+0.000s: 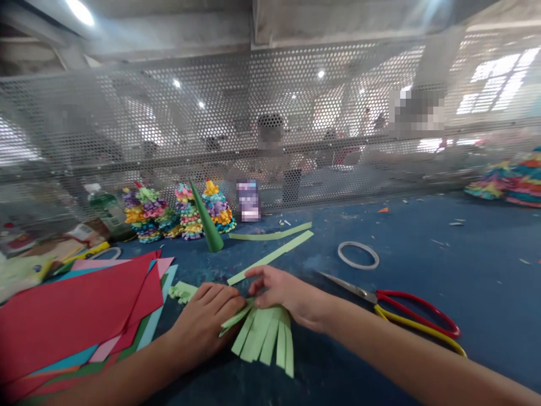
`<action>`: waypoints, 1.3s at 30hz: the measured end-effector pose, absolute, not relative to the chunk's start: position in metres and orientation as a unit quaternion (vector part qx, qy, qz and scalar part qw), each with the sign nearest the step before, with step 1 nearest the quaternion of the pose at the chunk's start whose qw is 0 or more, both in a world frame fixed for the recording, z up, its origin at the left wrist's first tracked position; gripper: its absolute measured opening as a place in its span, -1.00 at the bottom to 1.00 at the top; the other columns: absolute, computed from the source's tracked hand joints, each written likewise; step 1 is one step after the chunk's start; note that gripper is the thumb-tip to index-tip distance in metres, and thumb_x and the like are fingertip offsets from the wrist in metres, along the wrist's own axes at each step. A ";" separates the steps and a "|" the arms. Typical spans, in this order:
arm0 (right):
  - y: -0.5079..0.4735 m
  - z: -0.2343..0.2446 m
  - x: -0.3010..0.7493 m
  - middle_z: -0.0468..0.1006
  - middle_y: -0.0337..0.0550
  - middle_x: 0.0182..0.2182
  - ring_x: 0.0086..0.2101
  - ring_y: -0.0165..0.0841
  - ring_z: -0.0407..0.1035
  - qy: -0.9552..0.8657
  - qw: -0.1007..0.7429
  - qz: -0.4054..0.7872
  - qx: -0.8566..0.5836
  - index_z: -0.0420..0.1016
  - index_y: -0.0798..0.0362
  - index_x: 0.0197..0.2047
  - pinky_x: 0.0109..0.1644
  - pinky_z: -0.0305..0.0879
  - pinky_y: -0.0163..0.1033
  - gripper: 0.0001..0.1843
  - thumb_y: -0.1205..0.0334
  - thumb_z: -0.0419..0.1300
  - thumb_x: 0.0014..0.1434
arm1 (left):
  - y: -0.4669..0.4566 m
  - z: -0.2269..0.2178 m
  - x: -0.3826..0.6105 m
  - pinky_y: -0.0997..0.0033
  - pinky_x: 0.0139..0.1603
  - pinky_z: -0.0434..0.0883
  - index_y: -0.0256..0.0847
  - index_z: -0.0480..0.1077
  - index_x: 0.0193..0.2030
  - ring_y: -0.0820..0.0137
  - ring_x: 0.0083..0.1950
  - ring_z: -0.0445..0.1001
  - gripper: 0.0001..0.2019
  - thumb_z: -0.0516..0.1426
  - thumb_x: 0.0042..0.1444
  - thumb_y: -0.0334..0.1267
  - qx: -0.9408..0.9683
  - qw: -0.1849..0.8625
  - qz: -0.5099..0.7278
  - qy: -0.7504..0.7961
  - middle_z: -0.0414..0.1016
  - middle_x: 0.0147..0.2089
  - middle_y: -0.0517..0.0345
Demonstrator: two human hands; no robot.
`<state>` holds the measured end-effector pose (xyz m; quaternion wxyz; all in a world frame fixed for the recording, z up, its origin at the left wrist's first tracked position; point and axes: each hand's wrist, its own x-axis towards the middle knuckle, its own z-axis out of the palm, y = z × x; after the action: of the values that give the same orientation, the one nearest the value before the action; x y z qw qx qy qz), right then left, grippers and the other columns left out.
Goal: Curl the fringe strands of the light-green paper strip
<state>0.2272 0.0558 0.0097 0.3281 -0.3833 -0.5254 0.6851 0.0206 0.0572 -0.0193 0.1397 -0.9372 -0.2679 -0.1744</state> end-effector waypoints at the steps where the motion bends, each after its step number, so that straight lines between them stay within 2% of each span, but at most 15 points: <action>1: 0.056 0.008 0.227 0.37 -0.21 -0.26 -0.37 -0.46 0.32 -0.531 0.335 0.679 -0.381 0.26 0.06 -0.03 -0.28 0.31 -0.36 -0.48 0.55 0.09 -0.11 | 0.057 -0.019 0.021 0.26 -0.14 0.15 -0.20 0.29 -0.09 0.29 -0.18 0.29 -0.82 0.03 0.19 -0.24 -0.937 0.135 -0.176 -0.269 0.39 -0.17 0.12; 5: 0.063 0.002 0.230 0.38 -0.24 -0.29 -0.40 -0.47 0.30 -0.557 0.352 0.649 -0.380 0.27 0.08 -0.04 -0.31 0.28 -0.35 -0.45 0.54 0.08 -0.16 | 0.057 -0.020 0.021 0.25 -0.10 0.13 -0.19 0.27 -0.01 0.29 -0.14 0.29 -0.78 0.01 0.21 -0.26 -0.937 0.144 -0.196 -0.249 0.40 -0.12 0.12; 10: 0.071 -0.007 0.236 0.42 -0.24 -0.30 -0.43 -0.48 0.30 -0.600 0.331 0.609 -0.400 0.25 0.08 -0.01 -0.36 0.23 -0.35 -0.44 0.53 0.07 -0.15 | 0.056 -0.017 0.020 0.29 -0.15 0.11 -0.13 0.32 -0.10 0.37 -0.22 0.29 -0.83 -0.04 0.25 -0.36 -0.934 0.168 -0.225 -0.223 0.41 -0.23 0.20; 13: 0.069 -0.011 0.236 0.43 -0.19 -0.27 -0.36 -0.43 0.33 -0.705 0.316 0.469 -0.427 0.28 0.06 -0.01 -0.30 0.25 -0.31 -0.47 0.58 0.00 -0.09 | 0.055 -0.017 0.021 0.30 -0.21 0.10 -0.17 0.33 -0.18 0.38 -0.28 0.28 -0.86 -0.04 0.26 -0.33 -0.933 0.174 -0.233 -0.212 0.40 -0.31 0.20; 15: 0.065 -0.010 0.235 0.43 -0.15 -0.18 -0.21 -0.38 0.32 -0.790 0.318 0.335 -0.403 0.32 0.02 -0.01 -0.11 0.25 -0.22 -0.47 0.60 -0.05 -0.03 | 0.055 -0.017 0.023 0.30 -0.24 0.09 -0.19 0.33 -0.24 0.38 -0.32 0.27 -0.85 -0.04 0.27 -0.31 -0.933 0.178 -0.230 -0.212 0.37 -0.37 0.19; 17: 0.059 -0.007 0.233 0.43 -0.15 -0.18 -0.18 -0.36 0.31 -0.824 0.313 0.264 -0.392 0.37 0.01 -0.08 -0.06 0.23 -0.19 -0.52 0.60 -0.05 -0.01 | 0.056 -0.019 0.024 0.31 -0.27 0.08 -0.21 0.31 -0.32 0.39 -0.36 0.25 -0.81 -0.05 0.27 -0.30 -0.935 0.177 -0.221 -0.214 0.35 -0.41 0.20; 20: 0.046 0.002 0.227 0.44 -0.18 -0.29 -0.26 -0.38 0.32 -0.833 0.308 0.234 -0.395 0.40 0.05 -0.25 -0.14 0.25 -0.24 -0.71 0.55 0.00 0.04 | 0.060 -0.020 0.024 0.34 -0.31 0.08 -0.22 0.29 -0.36 0.39 -0.37 0.25 -0.76 -0.08 0.29 -0.27 -0.940 0.144 -0.211 -0.225 0.34 -0.42 0.18; 24: 0.029 0.008 0.217 0.44 -0.18 -0.32 -0.28 -0.35 0.31 -0.875 0.254 0.168 -0.375 0.40 0.04 -0.28 -0.17 0.21 -0.21 -0.94 0.31 0.11 0.16 | 0.064 -0.021 0.020 0.36 -0.31 0.08 -0.21 0.30 -0.33 0.40 -0.35 0.26 -0.75 -0.10 0.31 -0.21 -0.950 0.040 -0.193 -0.241 0.34 -0.39 0.17; 29: 0.024 0.008 0.216 0.45 -0.15 -0.34 -0.31 -0.32 0.27 -0.903 0.197 0.041 -0.379 0.38 0.06 -0.32 -0.23 0.13 -0.18 -0.82 0.22 0.02 0.26 | 0.064 -0.021 0.019 0.35 -0.33 0.05 -0.20 0.29 -0.34 0.39 -0.34 0.25 -0.79 -0.06 0.28 -0.22 -0.954 0.012 -0.185 -0.235 0.34 -0.39 0.18; 33: 0.028 0.009 0.217 0.43 -0.16 -0.33 -0.29 -0.32 0.27 -0.898 0.199 0.046 -0.390 0.37 0.07 -0.32 -0.21 0.12 -0.17 -0.85 0.25 0.02 0.25 | 0.062 -0.021 0.020 0.36 -0.33 0.05 -0.20 0.29 -0.32 0.39 -0.34 0.27 -0.79 -0.06 0.28 -0.21 -0.952 0.012 -0.200 -0.231 0.35 -0.39 0.17; 36: 0.030 0.009 0.218 0.41 -0.21 -0.36 -0.32 -0.37 0.28 -0.863 0.240 0.141 -0.421 0.36 0.06 -0.36 -0.23 0.16 -0.24 -0.91 0.32 0.08 0.18 | 0.060 -0.020 0.020 0.36 -0.31 0.08 -0.21 0.29 -0.28 0.39 -0.34 0.28 -0.80 -0.04 0.28 -0.17 -0.942 0.027 -0.230 -0.245 0.36 -0.38 0.16; 39: 0.032 0.009 0.217 0.38 -0.25 -0.42 -0.40 -0.44 0.27 -0.810 0.266 0.247 -0.460 0.36 0.06 -0.42 -0.33 0.16 -0.33 -0.91 0.38 0.11 0.11 | 0.060 -0.021 0.019 0.37 -0.32 0.07 -0.20 0.29 -0.26 0.41 -0.36 0.27 -0.82 -0.03 0.29 -0.18 -0.935 0.048 -0.251 -0.244 0.37 -0.39 0.18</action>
<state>0.2172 0.0321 0.0091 0.2664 -0.4602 -0.8099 0.2474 0.0194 0.0600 -0.0206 0.0484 -0.9354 -0.2437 -0.2514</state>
